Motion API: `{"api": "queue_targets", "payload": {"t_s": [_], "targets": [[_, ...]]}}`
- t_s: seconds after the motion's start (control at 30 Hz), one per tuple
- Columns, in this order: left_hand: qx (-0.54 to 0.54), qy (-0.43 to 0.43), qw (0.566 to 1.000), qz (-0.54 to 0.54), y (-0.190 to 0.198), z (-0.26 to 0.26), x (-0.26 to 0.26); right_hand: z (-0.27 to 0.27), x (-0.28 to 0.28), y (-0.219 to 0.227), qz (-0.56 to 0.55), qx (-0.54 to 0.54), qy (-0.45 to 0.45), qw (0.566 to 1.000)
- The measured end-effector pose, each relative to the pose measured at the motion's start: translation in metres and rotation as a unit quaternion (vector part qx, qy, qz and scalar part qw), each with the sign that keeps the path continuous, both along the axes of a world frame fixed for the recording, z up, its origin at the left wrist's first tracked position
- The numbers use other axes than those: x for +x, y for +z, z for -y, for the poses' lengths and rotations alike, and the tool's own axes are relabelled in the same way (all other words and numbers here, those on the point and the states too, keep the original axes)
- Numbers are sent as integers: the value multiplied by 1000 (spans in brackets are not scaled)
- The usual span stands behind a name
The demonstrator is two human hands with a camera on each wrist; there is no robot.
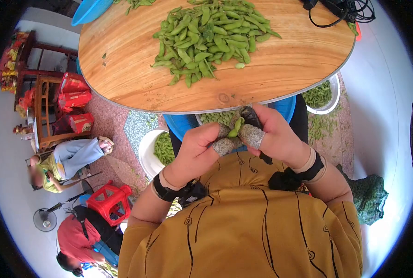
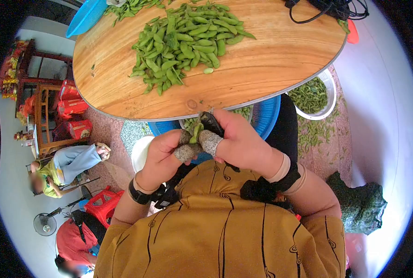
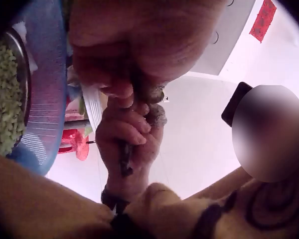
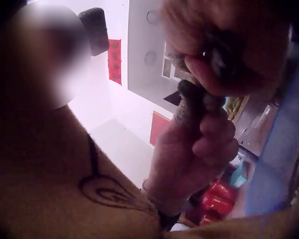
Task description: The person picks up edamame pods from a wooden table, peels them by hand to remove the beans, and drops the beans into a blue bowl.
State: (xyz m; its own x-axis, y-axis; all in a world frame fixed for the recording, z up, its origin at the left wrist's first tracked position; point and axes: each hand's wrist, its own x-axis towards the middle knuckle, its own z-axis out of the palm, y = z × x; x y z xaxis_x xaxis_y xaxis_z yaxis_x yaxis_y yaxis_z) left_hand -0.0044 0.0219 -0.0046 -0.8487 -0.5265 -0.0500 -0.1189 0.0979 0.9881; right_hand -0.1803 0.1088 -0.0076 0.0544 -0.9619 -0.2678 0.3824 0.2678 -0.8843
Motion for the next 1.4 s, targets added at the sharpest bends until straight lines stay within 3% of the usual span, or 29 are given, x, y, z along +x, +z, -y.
{"api": "queue_targets", "payload": {"t_s": [0.03,0.1,0.17,0.2,0.23,0.3,0.33,0.37,0.4,0.43,0.5,0.53,0.57,0.6,0.7,0.73,0.77,0.8,0.87,0.93,0.97,1.0,1.03,1.1,1.17,1.2,1.23,1.33,1.4], "targets": [[-2,0,1000,0,0,-1,2,0,1,2,6,1,-9,1000],[178,23,984,21,-4,-2,8,-1,1,1,0,-5,-8,1000],[270,41,962,13,-10,-5,9,-2,2,-6,-6,-9,-8,1000],[359,60,931,6,-12,-5,8,0,5,-15,-44,-93,-36,994],[360,59,931,6,-12,-6,7,1,7,-18,-81,-176,-64,979],[512,54,855,-56,-10,-6,5,-1,-8,-1,-118,-99,-24,988],[512,54,855,-56,-13,-5,5,-1,-14,6,-154,-22,17,988],[428,79,901,2,-17,-1,4,-2,-14,4,-154,-23,17,988],[337,104,934,60,-19,1,3,-4,-14,1,-297,-28,-28,954],[337,105,934,59,-18,1,3,-5,-12,0,-433,-32,-73,898],[162,68,972,153,-13,-1,1,-7,-10,1,-408,-71,-80,907],[162,67,973,153,-14,-1,2,-7,-8,-4,-450,-125,-45,883],[31,20,991,127,-16,-1,4,-7,-7,-8,-489,-178,-11,854],[-103,-27,990,96,-16,0,4,-7,-8,-11,-476,-164,0,864],[-188,-73,978,60,-15,0,8,-7,-9,-8,-437,-118,57,890],[-154,-78,981,87,-16,-2,11,-7,-6,-10,-439,-118,57,889],[-153,-77,981,85,-16,-3,14,-8,-3,-14,-503,-142,69,850],[-180,-67,974,121,-14,-2,19,-8,-1,-15,-564,-166,82,805],[-207,-53,964,156,-14,2,34,-8,-3,-10,-582,-161,125,788],[-299,-26,909,288,-20,8,61,-2,-4,-2,-595,-160,172,769],[-298,-19,909,290,-23,11,76,4,-4,4,-600,-184,90,773],[-341,-4,844,414,-22,13,88,10,-5,8,-600,-205,6,773],[-376,10,761,529,-22,13,95,17,-8,11,-598,-208,9,774],[-384,47,768,510,-15,15,97,35,-16,15,-646,-244,-122,713],[-394,79,774,489,-1,20,88,48,-19,10,-687,-228,-130,678],[-389,118,825,394,6,22,77,52,-19,8,-726,-210,-137,640],[-379,156,864,293,12,24,65,53,-17,7,-726,-212,-137,639],[-453,207,845,195,29,30,24,53,-15,4,-753,-165,-109,627],[-460,231,839,176,32,35,2,49,-15,3,-735,-154,-99,653]]}}
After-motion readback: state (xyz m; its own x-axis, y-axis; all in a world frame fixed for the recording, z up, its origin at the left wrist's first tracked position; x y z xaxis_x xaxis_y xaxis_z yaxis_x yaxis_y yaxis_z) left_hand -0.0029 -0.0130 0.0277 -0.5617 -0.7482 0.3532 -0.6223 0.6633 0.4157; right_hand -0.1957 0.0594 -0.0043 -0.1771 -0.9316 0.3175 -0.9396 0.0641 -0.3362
